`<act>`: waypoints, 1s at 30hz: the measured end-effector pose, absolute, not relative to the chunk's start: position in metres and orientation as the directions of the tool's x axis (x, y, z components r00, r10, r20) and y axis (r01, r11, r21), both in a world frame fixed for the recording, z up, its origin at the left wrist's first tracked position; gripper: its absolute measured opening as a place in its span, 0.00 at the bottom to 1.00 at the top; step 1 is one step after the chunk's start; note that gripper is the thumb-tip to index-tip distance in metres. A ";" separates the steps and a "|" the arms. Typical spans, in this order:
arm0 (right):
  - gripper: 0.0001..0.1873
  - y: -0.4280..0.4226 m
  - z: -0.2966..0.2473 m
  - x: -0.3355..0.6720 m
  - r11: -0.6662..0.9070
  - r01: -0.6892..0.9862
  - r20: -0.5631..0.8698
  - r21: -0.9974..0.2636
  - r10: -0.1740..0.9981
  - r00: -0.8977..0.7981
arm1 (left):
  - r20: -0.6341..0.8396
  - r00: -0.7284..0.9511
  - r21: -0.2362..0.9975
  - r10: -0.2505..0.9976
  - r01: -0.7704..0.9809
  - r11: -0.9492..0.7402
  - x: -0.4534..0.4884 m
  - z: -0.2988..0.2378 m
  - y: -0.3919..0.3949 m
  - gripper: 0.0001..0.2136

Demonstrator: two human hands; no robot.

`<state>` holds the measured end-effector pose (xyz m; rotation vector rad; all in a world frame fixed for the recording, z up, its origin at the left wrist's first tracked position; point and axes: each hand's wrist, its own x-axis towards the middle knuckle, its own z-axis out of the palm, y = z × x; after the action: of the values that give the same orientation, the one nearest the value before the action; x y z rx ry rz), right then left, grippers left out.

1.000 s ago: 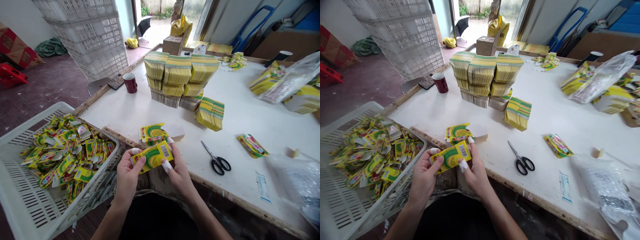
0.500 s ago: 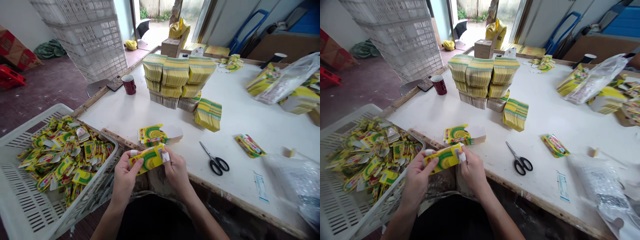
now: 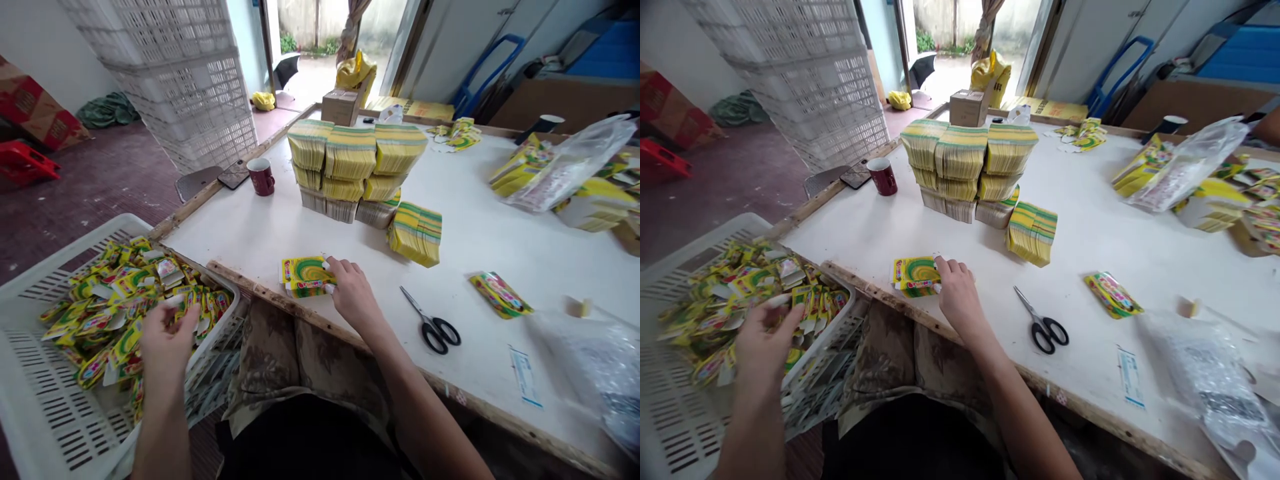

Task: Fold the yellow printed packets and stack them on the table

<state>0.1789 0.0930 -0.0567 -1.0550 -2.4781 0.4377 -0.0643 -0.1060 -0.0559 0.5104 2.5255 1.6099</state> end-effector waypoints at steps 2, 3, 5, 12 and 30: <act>0.29 0.092 -0.055 0.181 0.657 0.595 0.268 -0.463 0.743 -0.613 | -0.018 -0.874 0.960 0.485 0.120 0.252 -0.040 -0.067 -0.090 0.21; 0.29 0.090 -0.052 0.182 0.642 0.570 0.294 -0.513 0.755 -0.587 | -0.071 -0.821 0.981 0.567 0.046 0.189 -0.028 -0.071 -0.082 0.20; 0.29 0.080 -0.045 0.185 0.585 0.466 0.334 -0.664 0.789 -0.515 | -0.133 -0.693 0.991 0.709 -0.088 0.100 -0.002 -0.074 -0.071 0.22; 0.33 0.005 -0.044 0.178 0.082 -0.016 0.069 -0.997 0.703 -0.708 | -0.024 -0.639 0.813 0.769 -0.460 -0.357 0.065 -0.047 -0.052 0.30; 0.14 0.017 -0.048 0.200 0.398 0.010 0.305 -0.917 0.718 -0.625 | -0.085 -0.650 0.953 0.755 -0.274 -0.128 0.040 -0.052 -0.067 0.17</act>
<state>0.2002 0.0169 -0.0479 -0.6215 -1.9465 1.2709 0.0396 -0.0675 -0.0518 0.5593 1.4322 1.8563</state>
